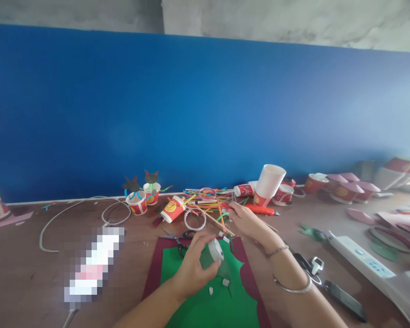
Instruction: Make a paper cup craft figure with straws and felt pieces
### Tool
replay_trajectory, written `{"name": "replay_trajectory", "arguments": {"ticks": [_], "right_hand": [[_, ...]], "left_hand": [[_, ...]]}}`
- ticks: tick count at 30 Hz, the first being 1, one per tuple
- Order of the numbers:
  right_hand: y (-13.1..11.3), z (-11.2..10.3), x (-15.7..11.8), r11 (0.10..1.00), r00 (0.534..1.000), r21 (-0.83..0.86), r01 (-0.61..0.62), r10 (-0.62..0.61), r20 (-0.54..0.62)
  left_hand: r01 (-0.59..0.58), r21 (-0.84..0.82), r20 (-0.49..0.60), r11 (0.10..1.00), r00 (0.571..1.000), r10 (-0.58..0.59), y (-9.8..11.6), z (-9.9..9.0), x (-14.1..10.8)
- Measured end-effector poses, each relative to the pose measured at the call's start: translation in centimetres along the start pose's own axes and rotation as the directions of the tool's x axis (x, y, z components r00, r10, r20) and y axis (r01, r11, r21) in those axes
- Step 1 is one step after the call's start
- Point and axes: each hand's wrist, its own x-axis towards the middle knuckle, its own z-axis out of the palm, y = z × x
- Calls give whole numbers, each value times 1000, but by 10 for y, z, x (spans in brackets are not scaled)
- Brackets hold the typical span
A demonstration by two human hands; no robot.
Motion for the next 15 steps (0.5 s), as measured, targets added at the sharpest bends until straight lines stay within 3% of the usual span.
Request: {"name": "replay_trajectory", "arguments": {"ticks": [7, 11, 15], "right_hand": [[-10, 3, 8, 997, 998, 29, -69, 69, -12], [-8, 15, 10, 995, 998, 81, -62, 61, 9], [1, 28, 11, 990, 996, 105, -93, 91, 26]], "left_hand": [[32, 57, -8, 998, 999, -31, -7, 5, 2], [117, 145, 89, 982, 987, -131, -9, 7, 1], [122, 233, 177, 965, 970, -165, -6, 5, 1]]}}
